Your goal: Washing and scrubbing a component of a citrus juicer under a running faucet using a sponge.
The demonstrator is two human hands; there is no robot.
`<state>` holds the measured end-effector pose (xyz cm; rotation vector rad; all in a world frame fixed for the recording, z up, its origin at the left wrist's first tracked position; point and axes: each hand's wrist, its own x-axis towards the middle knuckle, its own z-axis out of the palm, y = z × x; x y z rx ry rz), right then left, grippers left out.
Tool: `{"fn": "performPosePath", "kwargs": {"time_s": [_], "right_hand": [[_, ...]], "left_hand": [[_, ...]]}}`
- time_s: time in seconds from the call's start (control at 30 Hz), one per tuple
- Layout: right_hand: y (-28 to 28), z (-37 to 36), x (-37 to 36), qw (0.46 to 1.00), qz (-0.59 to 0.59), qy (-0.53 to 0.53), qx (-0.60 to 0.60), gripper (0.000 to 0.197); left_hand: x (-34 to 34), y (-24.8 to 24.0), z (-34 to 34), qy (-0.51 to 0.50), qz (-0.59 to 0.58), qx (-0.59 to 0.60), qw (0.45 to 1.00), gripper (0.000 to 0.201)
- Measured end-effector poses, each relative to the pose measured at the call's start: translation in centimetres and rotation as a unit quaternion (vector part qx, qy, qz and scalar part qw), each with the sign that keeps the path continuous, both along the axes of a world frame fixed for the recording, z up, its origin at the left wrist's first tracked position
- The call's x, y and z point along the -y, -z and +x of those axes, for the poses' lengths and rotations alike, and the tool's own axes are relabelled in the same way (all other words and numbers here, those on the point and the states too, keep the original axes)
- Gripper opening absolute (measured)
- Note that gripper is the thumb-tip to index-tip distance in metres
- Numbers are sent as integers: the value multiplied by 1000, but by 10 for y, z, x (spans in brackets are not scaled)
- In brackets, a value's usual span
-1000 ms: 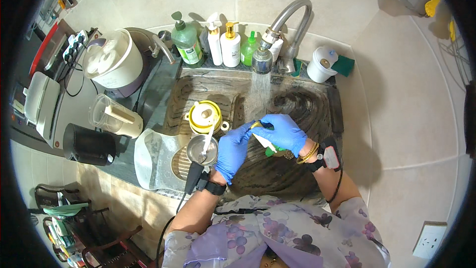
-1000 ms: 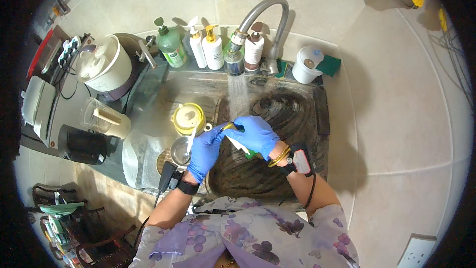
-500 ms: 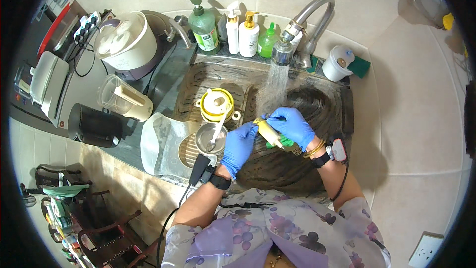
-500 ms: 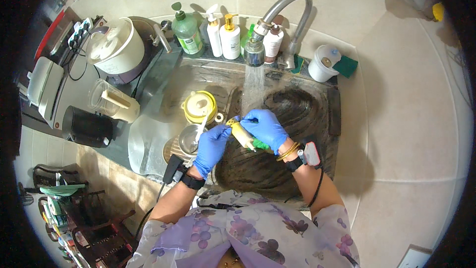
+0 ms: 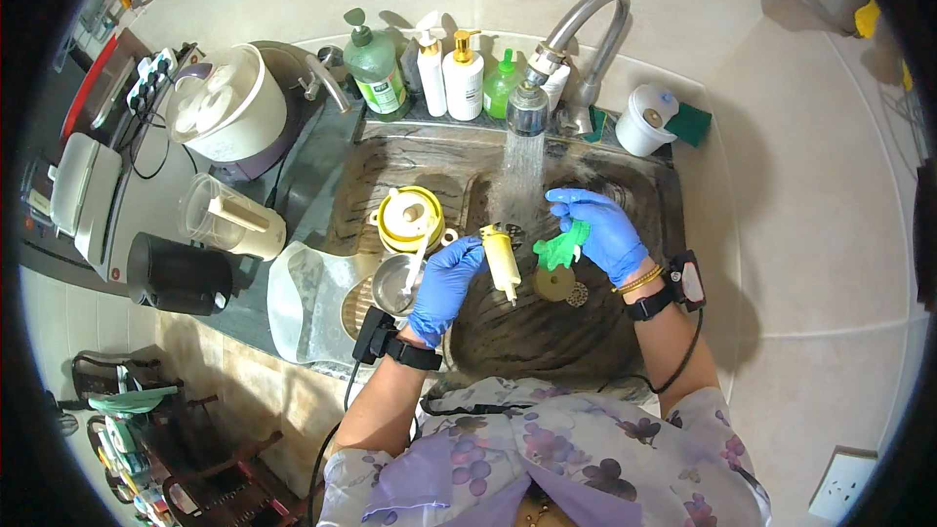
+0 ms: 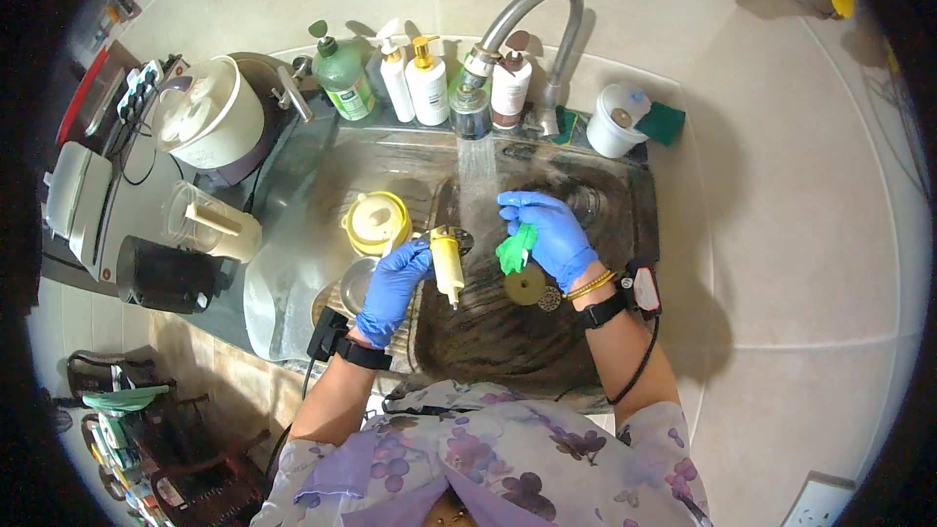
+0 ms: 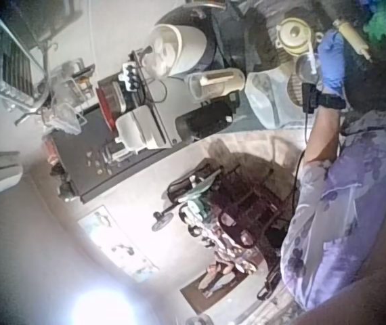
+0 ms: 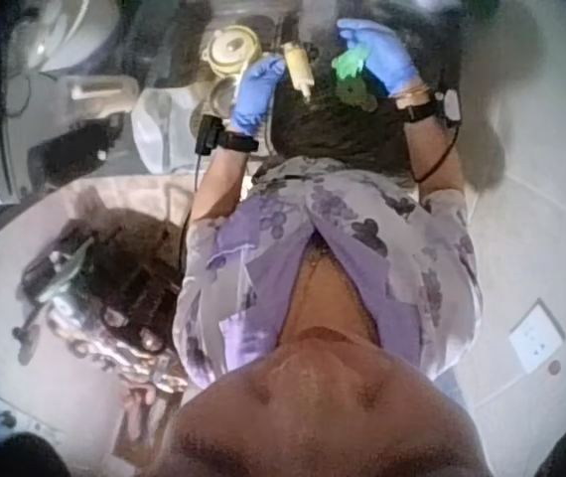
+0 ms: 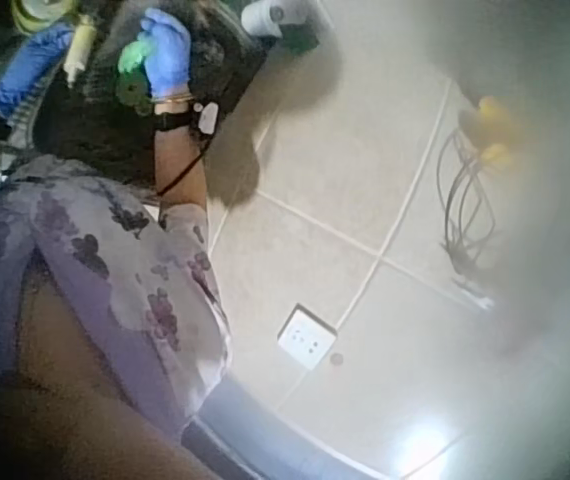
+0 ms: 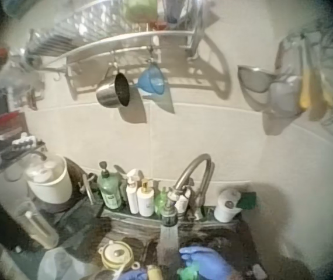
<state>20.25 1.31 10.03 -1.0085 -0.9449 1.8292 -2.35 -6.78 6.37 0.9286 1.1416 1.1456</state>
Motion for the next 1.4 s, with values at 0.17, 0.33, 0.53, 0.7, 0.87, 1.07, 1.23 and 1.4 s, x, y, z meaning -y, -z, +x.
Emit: {"fn": "performPosePath", "kwargs": {"time_s": [0.17, 0.33, 0.53, 0.7, 0.87, 1.07, 1.23, 1.4], "right_hand": [[22, 9, -10, 993, -21, 40, -113, 26], [-1, -8, -2, 1000, 1, 9, 14, 19], [16, -30, -1, 920, 140, -145, 336, 46], [27, -33, -21, 911, 147, -141, 360, 45], [28, -36, -44, 886, 197, -83, 412, 44], [24, -41, -60, 868, 216, -58, 444, 48], [12, -44, -56, 826, 259, -144, 480, 45], [31, -41, -47, 853, 267, -94, 439, 32]], "left_hand": [[-10, 3, 9, -10, 20, -17, 1000, 19], [-21, 18, 18, -70, 79, -195, 975, 18], [-34, -1, 33, -68, 126, -321, 936, 20], [-46, -3, 40, -48, 152, -325, 932, 23], [-64, 6, 41, -74, 154, -266, 949, 23], [-80, 12, 39, -102, 166, -269, 943, 23], [-77, 10, 32, -99, 146, -274, 945, 23], [-66, 12, 20, -95, 153, -403, 897, 17]]}}
